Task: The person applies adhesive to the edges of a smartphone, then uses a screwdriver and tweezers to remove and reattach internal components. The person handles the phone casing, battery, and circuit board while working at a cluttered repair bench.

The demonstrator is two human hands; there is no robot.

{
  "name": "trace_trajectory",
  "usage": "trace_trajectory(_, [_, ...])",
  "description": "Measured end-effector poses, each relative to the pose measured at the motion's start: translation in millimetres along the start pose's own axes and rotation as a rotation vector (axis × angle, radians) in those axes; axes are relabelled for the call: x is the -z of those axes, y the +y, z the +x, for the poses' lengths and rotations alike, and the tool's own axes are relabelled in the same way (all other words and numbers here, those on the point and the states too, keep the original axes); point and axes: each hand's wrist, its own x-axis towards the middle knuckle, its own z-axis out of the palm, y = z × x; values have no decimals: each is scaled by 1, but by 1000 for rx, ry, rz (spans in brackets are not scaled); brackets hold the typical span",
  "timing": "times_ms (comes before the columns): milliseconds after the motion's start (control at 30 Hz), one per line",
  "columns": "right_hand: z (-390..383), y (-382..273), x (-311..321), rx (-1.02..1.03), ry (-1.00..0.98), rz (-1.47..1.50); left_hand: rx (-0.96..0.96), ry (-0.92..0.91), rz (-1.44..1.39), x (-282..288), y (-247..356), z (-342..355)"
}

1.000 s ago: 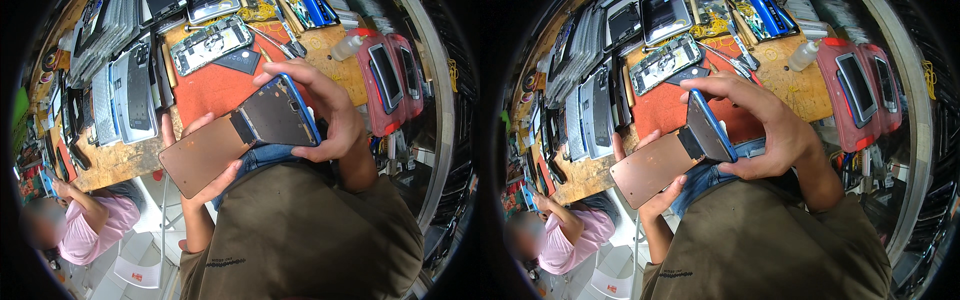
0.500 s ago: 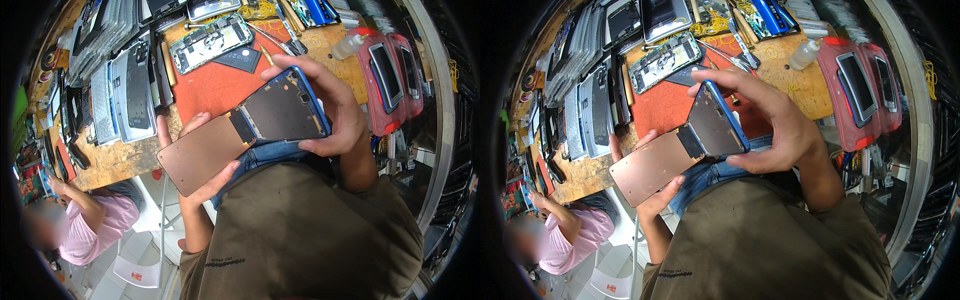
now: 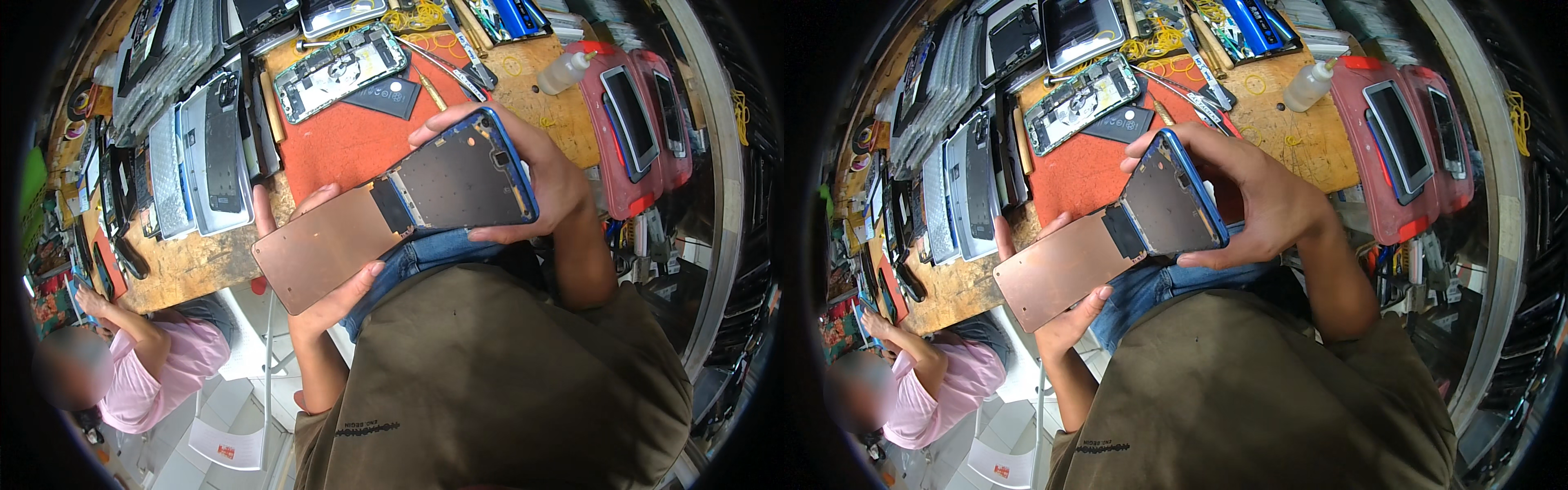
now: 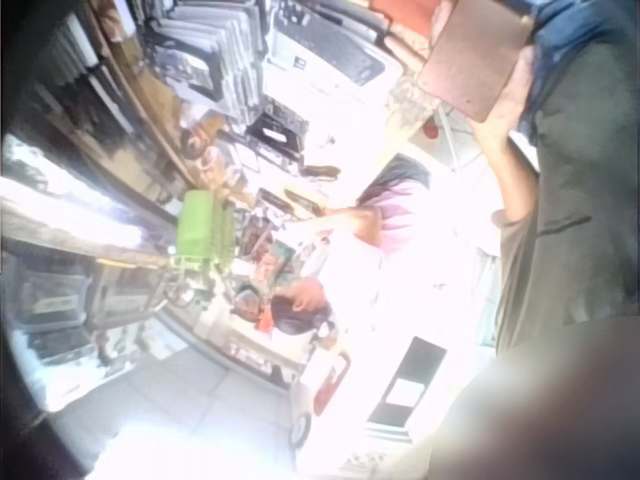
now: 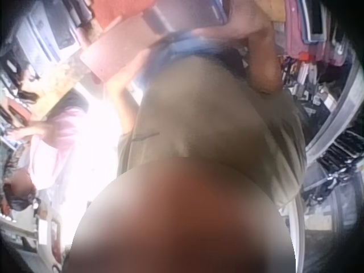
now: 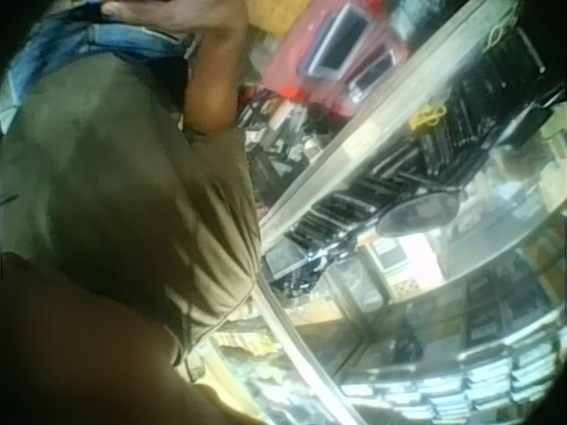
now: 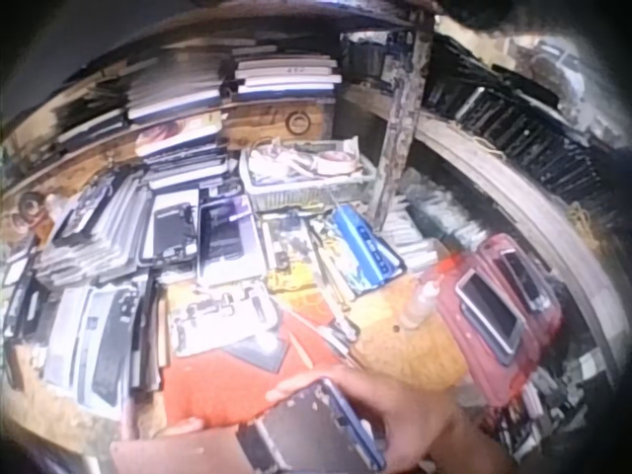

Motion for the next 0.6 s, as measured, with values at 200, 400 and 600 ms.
trace_trajectory(200, [6,-12,-12,80,138,-116,86,25,-203,6,6,-3])
trace_trajectory(400, [17,-34,-23,196,231,-333,209,144,-527,8,5,-15])
trace_trajectory(600, [29,-42,-36,291,225,-425,354,223,-934,-2,9,-16])
